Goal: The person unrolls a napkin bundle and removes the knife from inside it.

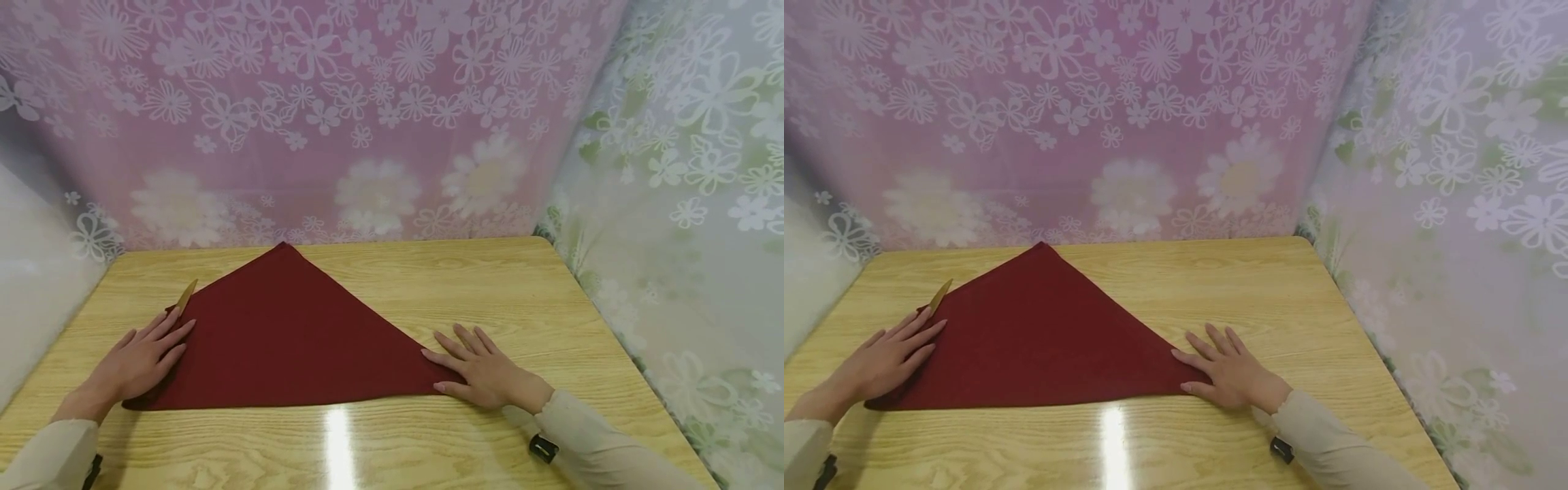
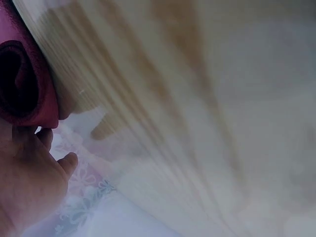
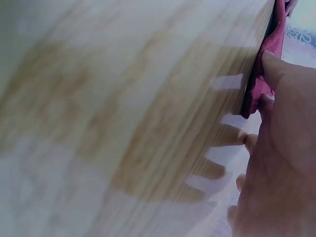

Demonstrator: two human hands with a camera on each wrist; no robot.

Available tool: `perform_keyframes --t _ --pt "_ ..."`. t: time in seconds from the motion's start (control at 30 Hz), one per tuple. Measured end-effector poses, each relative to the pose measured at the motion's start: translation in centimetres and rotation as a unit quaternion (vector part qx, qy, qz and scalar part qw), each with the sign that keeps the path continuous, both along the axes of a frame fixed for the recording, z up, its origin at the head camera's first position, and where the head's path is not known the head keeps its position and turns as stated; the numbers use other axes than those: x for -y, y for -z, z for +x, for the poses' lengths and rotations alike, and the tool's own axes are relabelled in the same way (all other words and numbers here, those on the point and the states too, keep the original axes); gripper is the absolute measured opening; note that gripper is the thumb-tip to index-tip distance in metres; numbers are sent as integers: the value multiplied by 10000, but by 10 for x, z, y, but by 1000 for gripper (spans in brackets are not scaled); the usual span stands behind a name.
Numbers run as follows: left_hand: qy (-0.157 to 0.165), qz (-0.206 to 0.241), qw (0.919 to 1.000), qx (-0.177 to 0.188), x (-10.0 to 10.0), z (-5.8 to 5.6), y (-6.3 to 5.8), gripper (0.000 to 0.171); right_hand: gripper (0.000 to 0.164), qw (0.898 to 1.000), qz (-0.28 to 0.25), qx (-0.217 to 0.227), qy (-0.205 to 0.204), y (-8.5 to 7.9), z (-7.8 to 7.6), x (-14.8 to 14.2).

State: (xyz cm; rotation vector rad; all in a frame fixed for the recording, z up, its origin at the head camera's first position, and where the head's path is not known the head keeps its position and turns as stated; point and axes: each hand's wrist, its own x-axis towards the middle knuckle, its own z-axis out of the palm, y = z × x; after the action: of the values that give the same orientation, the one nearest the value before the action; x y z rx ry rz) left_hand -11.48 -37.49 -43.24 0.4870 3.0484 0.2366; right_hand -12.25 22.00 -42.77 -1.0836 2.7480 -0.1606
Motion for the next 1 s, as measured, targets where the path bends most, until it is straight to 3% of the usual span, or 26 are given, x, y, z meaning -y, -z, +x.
perform_keyframes --t 0.2,0.33,0.6,1.0 --pt "-18 219 9996 -147 15 5 5 48 59 9993 -139 358 -22 -3 0 -1" --pt "17 326 9991 -286 23 8 7 46 58 9989 -301 359 -16 3 -1 -2" --pt "-101 392 9990 -171 37 10 8 47 57 9980 -530 336 -2 2 0 0" --pt "-54 408 9989 -208 45 12 9 48 61 9984 -222 481 180 13 -4 -4"
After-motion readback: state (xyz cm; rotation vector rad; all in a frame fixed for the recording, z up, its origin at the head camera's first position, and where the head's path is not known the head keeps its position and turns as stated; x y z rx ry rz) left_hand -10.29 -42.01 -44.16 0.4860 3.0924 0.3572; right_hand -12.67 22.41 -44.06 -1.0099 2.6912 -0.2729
